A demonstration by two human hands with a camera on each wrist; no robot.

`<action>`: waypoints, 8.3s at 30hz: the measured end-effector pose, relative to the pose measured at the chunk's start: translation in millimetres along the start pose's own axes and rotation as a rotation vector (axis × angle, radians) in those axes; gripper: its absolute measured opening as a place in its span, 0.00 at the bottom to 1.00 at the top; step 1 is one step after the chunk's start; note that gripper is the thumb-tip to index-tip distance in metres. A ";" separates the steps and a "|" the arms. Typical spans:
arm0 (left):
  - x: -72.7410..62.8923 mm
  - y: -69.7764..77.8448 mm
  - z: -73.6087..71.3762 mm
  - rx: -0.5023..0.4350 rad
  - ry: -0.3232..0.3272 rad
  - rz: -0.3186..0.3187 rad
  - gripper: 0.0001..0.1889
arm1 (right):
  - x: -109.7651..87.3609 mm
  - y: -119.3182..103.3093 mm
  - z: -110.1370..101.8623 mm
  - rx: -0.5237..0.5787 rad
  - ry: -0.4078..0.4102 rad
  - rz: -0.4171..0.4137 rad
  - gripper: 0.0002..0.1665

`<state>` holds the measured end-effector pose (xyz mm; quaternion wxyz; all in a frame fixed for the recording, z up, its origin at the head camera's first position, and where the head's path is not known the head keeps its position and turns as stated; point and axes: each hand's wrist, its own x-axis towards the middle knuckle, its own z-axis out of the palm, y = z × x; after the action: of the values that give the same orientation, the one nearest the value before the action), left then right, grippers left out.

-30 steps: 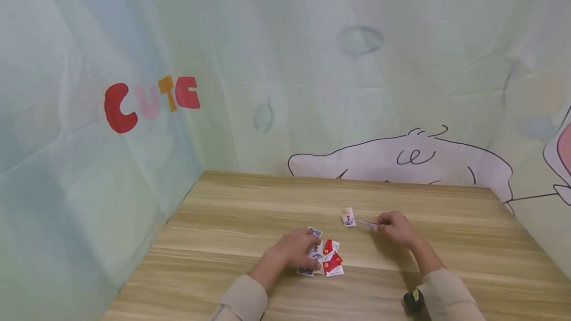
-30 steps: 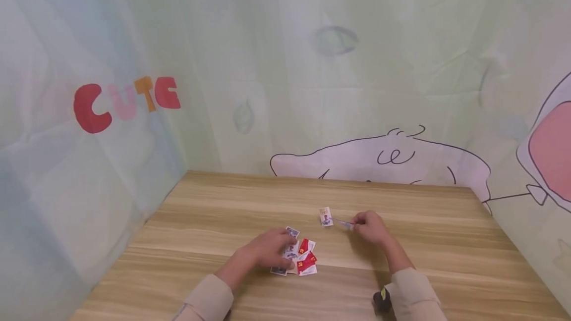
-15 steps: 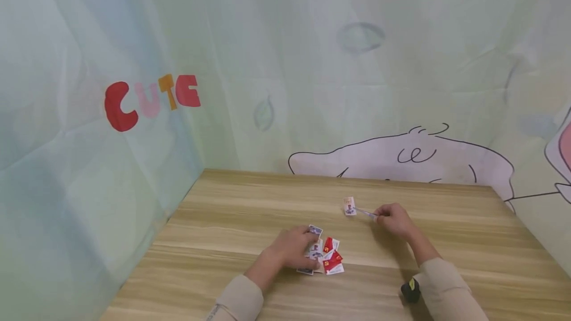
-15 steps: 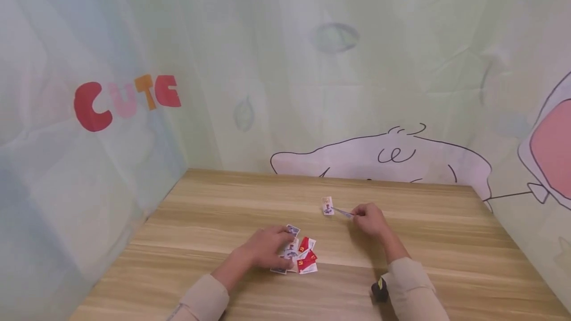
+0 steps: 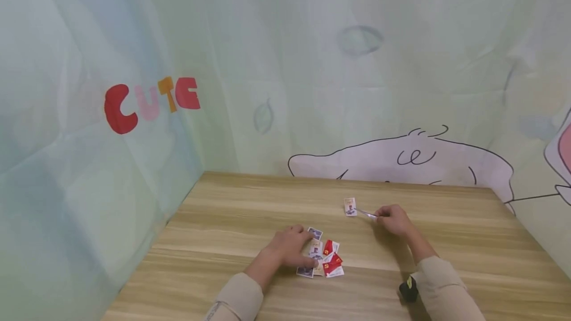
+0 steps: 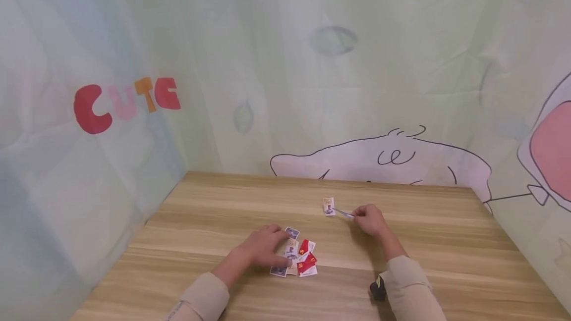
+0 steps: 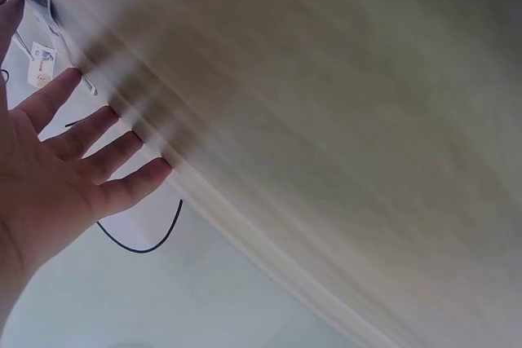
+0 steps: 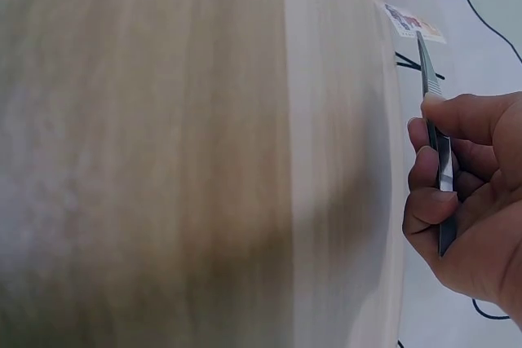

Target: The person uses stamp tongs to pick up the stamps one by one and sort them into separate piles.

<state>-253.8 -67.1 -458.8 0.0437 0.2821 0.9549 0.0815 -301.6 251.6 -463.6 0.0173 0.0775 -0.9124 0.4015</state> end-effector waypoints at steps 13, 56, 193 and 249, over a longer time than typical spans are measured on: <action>1.4 1.5 -0.4 0.024 -0.013 -0.003 0.38 | 3.4 0.9 2.2 -0.027 0.003 0.056 0.08; 1.2 -0.5 -3.8 0.061 -0.023 0.003 0.38 | -21.0 -16.1 5.8 0.080 -0.057 0.033 0.10; -41.8 21.9 -9.5 -0.014 0.006 0.144 0.34 | -53.9 -15.1 12.5 0.090 -0.165 -0.127 0.04; -29.8 1.2 6.6 0.023 0.027 0.261 0.38 | -71.1 37.4 -58.0 0.064 0.001 0.147 0.15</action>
<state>-227.3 -81.5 -463.9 0.0165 0.4033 0.9115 0.0792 -239.0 328.2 -458.3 -0.0142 0.0106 -0.9023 0.4307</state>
